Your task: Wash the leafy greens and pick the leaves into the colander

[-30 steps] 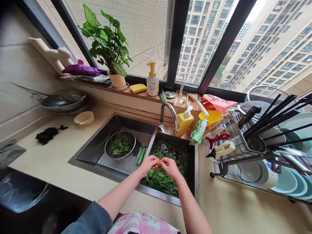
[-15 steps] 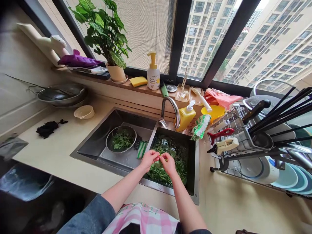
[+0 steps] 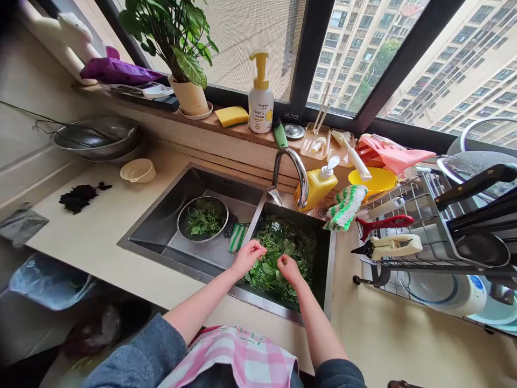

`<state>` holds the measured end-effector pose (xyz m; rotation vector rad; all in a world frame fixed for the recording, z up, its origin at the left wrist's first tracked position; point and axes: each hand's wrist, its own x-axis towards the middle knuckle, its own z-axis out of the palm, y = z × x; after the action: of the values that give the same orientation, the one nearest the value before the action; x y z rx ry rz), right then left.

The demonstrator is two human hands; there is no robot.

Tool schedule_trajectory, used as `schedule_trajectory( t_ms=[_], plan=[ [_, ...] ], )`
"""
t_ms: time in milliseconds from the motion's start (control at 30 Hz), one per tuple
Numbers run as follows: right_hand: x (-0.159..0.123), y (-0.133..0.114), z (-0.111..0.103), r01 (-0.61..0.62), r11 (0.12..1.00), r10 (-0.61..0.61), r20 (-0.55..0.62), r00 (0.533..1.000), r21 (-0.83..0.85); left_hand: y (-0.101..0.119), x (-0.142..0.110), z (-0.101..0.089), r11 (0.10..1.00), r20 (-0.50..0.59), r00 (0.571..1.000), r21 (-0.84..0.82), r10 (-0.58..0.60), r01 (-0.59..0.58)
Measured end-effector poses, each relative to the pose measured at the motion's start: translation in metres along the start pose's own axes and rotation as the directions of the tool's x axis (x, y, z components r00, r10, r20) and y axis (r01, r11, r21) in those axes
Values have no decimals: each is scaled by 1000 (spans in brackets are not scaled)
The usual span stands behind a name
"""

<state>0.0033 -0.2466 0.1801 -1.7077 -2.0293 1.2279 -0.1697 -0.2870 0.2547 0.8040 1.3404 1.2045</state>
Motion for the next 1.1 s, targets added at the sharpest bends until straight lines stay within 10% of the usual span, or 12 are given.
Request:
schedule_trajectory(
  t_ms=[167, 467, 733, 967, 1100],
  plan=[
    [-8, 30, 9, 22, 960, 33, 193, 981, -279, -12, -18, -14, 977, 40, 981, -83, -192, 195],
    [36, 20, 18, -98, 936, 140, 101, 985, -339, -42, -19, -16, 930, 6, 930, 13, -367, 367],
    [-9, -29, -22, -98, 888, -18, 247, 969, 450, -34, -1, 4, 983, 137, 975, 77, -176, 167],
    [-20, -59, -31, -122, 837, -17, 248, 969, 534, -15, -3, 11, 949, 127, 955, -132, -269, 285],
    [-24, -61, -38, 8, 827, -11, 2, 1000, 562, -11, 1, 1, 844, 45, 919, -381, -391, 378]
  ],
)
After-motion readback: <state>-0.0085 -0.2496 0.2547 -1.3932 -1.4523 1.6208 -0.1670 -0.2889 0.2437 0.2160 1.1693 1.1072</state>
